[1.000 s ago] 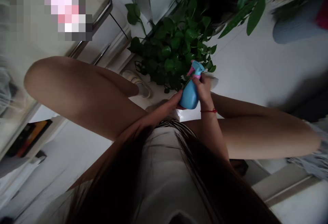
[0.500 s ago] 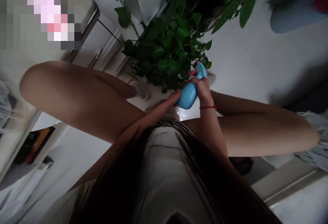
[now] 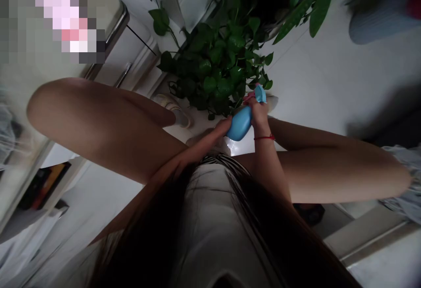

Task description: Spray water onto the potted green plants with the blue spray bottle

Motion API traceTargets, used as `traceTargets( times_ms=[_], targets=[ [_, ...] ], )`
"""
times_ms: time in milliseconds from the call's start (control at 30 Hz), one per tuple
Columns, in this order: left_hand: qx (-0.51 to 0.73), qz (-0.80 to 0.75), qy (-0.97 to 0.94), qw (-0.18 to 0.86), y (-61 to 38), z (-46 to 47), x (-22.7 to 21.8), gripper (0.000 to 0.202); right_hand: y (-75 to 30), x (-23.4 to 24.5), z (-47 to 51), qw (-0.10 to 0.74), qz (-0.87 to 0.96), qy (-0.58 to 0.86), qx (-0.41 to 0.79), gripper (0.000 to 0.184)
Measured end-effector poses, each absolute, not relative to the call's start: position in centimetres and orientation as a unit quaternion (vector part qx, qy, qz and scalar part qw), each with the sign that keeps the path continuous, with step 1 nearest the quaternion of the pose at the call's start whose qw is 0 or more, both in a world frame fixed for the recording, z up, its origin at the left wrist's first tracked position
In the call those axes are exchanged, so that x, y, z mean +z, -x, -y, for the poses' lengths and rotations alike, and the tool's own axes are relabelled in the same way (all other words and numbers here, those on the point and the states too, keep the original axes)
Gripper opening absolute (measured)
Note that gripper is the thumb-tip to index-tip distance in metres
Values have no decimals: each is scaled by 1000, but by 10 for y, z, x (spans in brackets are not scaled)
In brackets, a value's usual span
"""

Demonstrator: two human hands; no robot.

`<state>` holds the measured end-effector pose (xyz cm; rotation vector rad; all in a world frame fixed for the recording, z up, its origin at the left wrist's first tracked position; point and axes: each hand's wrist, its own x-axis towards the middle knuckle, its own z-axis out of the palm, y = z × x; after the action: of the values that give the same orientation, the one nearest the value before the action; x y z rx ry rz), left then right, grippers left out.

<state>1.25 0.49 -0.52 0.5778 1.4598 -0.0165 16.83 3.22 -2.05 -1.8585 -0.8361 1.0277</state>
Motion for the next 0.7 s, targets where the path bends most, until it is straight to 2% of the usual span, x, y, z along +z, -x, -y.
traceTargets(
  times_ms=[267, 700],
  targets=[
    [-27, -664, -291, 688, -13, -8, -7, 48, -167, -18, -29, 437, 250, 762, 407, 39],
    [11, -680, -212, 702, -10, -10, 0, 41, -162, -21, -30, 434, 278, 748, 418, 53]
  ],
)
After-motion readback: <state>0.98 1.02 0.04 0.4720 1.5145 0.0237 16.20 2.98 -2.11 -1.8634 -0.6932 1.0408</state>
